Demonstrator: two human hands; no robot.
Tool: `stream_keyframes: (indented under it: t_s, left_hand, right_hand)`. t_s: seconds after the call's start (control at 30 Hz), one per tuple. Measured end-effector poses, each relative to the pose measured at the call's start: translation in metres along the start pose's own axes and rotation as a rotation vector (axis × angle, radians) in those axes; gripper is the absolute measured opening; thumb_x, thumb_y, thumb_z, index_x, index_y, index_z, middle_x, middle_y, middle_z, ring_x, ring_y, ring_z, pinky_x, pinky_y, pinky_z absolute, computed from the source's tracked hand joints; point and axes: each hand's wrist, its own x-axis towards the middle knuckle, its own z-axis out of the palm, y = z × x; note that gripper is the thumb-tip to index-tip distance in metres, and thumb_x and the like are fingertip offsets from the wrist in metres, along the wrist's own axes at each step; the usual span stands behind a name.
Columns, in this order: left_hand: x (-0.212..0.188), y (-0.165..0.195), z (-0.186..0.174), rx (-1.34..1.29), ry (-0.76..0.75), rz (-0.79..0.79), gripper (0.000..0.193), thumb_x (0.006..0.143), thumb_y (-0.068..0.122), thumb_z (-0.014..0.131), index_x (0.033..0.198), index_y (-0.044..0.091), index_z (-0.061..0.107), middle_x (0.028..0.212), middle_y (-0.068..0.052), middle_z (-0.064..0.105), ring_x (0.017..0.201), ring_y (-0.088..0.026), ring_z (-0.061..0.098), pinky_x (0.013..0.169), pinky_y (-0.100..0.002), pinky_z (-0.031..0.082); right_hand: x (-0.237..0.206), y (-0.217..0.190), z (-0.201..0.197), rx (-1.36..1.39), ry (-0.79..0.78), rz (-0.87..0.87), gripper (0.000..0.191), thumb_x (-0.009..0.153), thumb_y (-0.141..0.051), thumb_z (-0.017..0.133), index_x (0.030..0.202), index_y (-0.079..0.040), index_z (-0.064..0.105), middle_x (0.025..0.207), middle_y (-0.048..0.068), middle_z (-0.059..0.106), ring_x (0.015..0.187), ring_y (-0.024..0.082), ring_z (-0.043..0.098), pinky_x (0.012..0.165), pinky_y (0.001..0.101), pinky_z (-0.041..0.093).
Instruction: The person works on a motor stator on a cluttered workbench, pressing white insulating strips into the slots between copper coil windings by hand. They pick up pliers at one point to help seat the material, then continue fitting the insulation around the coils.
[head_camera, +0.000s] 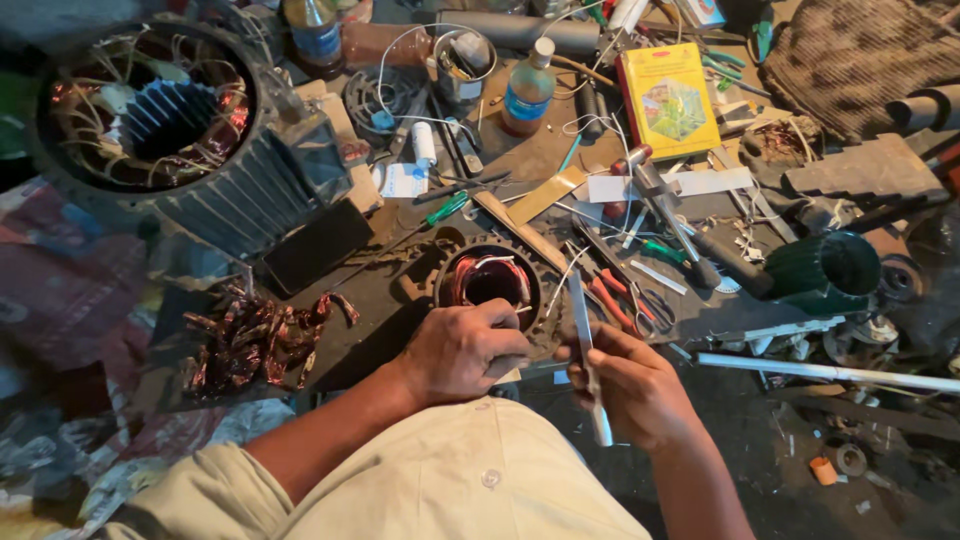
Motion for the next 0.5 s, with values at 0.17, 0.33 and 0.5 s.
stream_keyframes:
  t_s: [0.17,0.33,0.5]
  left_hand:
    - [-0.013,0.012,-0.010,-0.093,-0.030,-0.148,0.009,0.085,0.017,0.075,0.092,0.012,0.074,0.085,-0.007,0.069,0.078,-0.028,0.072,0.066,-0.039,0.056]
    - [-0.030,0.020,-0.011,-0.345,-0.089,-0.294,0.010,0.087,0.016,0.073,0.093,0.007,0.072,0.085,-0.010,0.072,0.080,-0.030,0.074,0.070,-0.039,0.057]
    - [-0.047,0.032,0.001,-0.266,-0.014,-0.413,0.012,0.087,0.018,0.072,0.091,0.006,0.072,0.084,-0.012,0.072,0.080,-0.033,0.072,0.069,-0.041,0.055]
  right_hand:
    - [0.003,0.013,-0.005,-0.250,-0.007,-0.202,0.038,0.101,-0.019,0.049,0.133,-0.004,0.063,0.083,0.012,0.071,0.055,0.015,0.055,0.049,0.0281,0.043]
    - [0.013,0.029,-0.020,-0.591,0.087,-0.322,0.035,0.104,-0.023,0.053,0.124,-0.001,0.071,0.080,0.005,0.069,0.060,0.008,0.046,0.052,0.0249,0.038]
    - [0.018,0.013,-0.031,-0.741,-0.082,-0.296,0.028,0.104,-0.021,0.056,0.104,-0.002,0.076,0.071,-0.002,0.051,0.063,0.006,0.041,0.053,0.0242,0.033]
